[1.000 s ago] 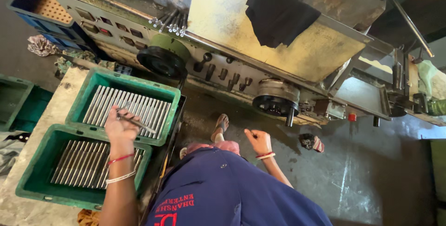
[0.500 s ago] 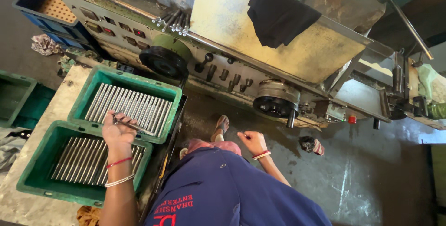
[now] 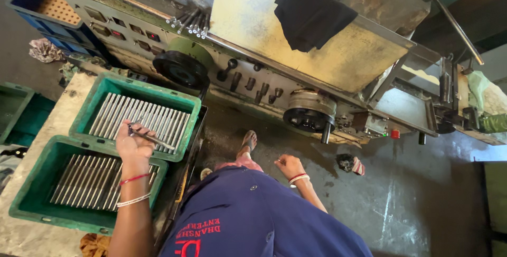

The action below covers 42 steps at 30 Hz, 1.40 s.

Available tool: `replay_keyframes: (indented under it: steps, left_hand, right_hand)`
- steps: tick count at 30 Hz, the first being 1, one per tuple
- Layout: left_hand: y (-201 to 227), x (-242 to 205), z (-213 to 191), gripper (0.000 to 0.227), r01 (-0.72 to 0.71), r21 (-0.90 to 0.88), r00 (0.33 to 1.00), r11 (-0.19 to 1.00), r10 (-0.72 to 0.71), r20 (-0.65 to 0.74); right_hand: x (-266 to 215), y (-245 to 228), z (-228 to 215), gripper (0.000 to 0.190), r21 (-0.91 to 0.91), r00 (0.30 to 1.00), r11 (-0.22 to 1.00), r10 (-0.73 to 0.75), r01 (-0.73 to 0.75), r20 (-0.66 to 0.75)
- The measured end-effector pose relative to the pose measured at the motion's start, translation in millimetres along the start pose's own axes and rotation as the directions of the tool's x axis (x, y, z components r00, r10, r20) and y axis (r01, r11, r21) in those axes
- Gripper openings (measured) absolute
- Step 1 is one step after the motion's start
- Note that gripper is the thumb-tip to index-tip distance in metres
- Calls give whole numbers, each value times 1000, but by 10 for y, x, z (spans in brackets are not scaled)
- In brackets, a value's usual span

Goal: The person repeatedly picks up cylindrical metal rods from green crates, inserts them into a press machine, operates the lever to process them, and returns the rods to the crates. The cycle continues with multiple rods throughout the clip.

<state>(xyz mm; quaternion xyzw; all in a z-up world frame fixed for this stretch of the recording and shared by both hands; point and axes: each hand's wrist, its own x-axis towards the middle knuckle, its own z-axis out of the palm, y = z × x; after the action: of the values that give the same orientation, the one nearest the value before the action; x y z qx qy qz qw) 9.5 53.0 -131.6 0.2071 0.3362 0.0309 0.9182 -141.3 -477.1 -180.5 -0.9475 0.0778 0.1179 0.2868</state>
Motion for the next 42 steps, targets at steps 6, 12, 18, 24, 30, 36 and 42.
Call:
replay_keyframes:
  steps: [6, 12, 18, 24, 30, 36, 42]
  left_hand:
    - [-83, -14, 60, 20, -20, 28, 999, 999, 21, -33]
    - [-93, 75, 112, 23, -18, -21, 1000, 1000, 18, 18]
    - [-72, 78, 299, 23, -3, -27, 999, 1000, 4, 38]
    - [37, -165, 911, 21, -183, 191, 983, 964, 180, 34]
    - [278, -454, 2097, 12, -532, 341, 810, 775, 348, 472]
    - [106, -778, 3443, 10, -878, 124, 327, 462, 389, 861]
    - [-541, -898, 4633, 27, -764, 28, 220, 644, 220, 950]
  right_hand:
    - [15, 31, -44, 33, 13, 996, 996, 85, -85, 34]
    - [6, 57, -70, 32, -3, 994, 996, 94, -94, 51]
    - [68, 75, -116, 33, -9, 991, 992, 124, -124, 51]
    - [144, 158, -332, 33, 16, 986, 986, 167, -167, 4]
    - [375, 358, -1334, 26, -92, 956, 983, 132, -160, -262]
    - [640, 538, -2875, 13, -307, 716, 941, -118, -140, -688]
    - [684, 748, -4191, 6, -380, 464, 923, -310, -61, -830]
